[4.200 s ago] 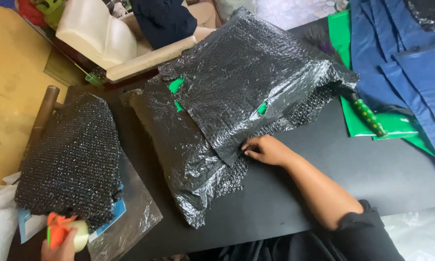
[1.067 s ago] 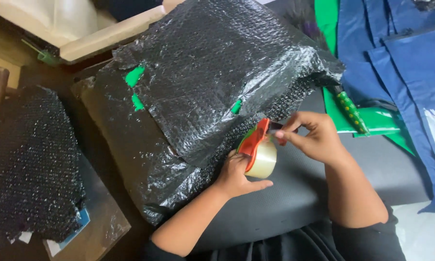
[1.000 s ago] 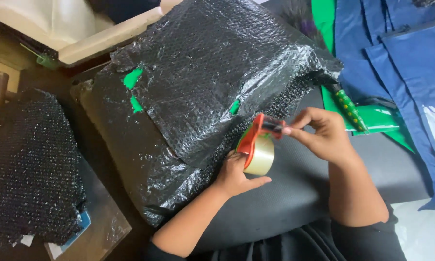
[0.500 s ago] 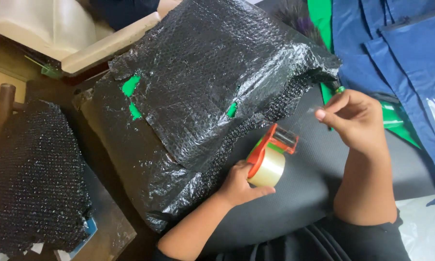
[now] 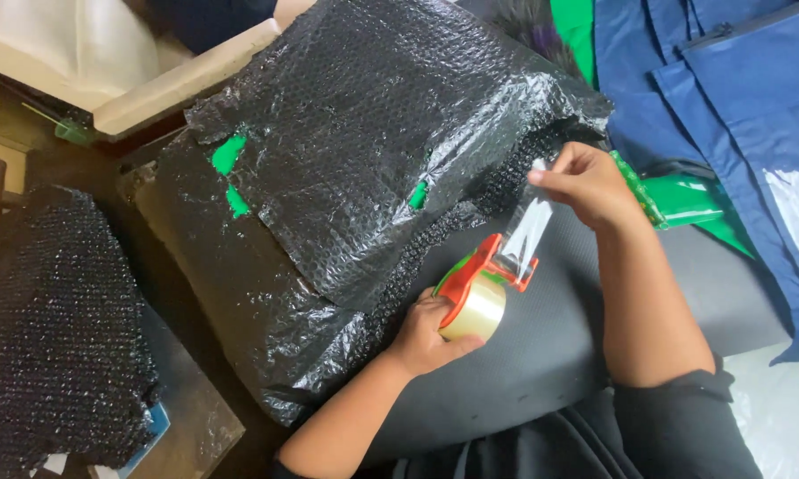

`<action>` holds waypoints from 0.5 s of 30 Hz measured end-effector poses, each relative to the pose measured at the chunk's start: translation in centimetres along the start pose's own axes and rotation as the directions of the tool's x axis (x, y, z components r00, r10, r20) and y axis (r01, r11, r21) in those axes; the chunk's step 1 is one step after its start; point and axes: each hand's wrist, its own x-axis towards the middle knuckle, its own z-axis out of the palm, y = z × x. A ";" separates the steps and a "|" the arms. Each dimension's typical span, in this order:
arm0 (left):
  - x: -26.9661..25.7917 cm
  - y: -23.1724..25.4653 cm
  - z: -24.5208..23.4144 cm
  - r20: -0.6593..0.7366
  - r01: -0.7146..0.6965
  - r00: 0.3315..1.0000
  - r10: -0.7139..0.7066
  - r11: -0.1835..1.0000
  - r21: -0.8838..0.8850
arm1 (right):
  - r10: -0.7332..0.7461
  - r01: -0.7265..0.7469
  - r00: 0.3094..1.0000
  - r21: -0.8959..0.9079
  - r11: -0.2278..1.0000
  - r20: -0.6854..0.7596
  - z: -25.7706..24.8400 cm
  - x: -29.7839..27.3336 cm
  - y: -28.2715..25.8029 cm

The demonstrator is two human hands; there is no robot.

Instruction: The person wraps a green tote bag in black bubble wrap on a table, then uses a handheld tape dispenser to apply clear tape to seal the bubble wrap. The person also cuts and places several small pieces of tape on the table surface.

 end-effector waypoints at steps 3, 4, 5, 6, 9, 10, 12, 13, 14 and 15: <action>0.2 0.8 -0.5 0.087 0.068 0.994 -0.064 0.997 -0.045 | 0.034 -0.034 0.999 -0.008 0.999 0.002 0.4 1.7 2.9; 0.7 1.5 -1.0 0.089 0.065 0.994 -0.061 0.997 -0.049 | 0.033 -0.033 0.999 -0.009 0.999 -0.003 0.7 1.6 2.8; 1.3 2.2 -1.6 0.121 0.088 0.989 -0.080 0.994 -0.063 | 0.042 -0.041 0.999 -0.014 0.999 0.001 1.0 1.6 2.7; 1.8 3.0 -2.1 0.154 0.113 0.983 -0.100 0.991 -0.076 | 0.052 -0.052 0.999 -0.017 0.999 0.006 1.3 1.4 2.7; 2.0 3.5 -3.0 0.231 0.200 0.957 -0.176 0.976 -0.085 | 0.052 -0.051 0.999 -0.070 0.996 0.015 2.2 0.9 2.0; 2.3 3.9 -3.2 0.232 0.200 0.957 -0.176 0.976 -0.084 | 0.052 -0.051 0.999 -0.069 0.996 0.014 2.3 0.9 2.1; 3.0 4.6 -3.6 0.310 0.266 0.923 -0.228 0.960 -0.086 | 0.053 -0.041 0.997 -0.213 0.976 0.051 2.5 1.1 2.3; 3.0 4.6 -3.7 0.312 0.268 0.922 -0.229 0.960 -0.086 | 0.055 -0.043 0.997 -0.212 0.976 0.049 3.0 0.6 2.0; 3.1 4.5 -3.8 0.332 0.267 0.916 -0.224 0.959 -0.091 | 0.074 -0.047 0.992 -0.253 0.966 0.099 3.5 0.1 1.7; 3.1 4.5 -3.9 0.351 0.267 0.910 -0.218 0.959 -0.096 | 0.095 -0.048 0.984 -0.293 0.955 0.149 4.0 -0.4 1.4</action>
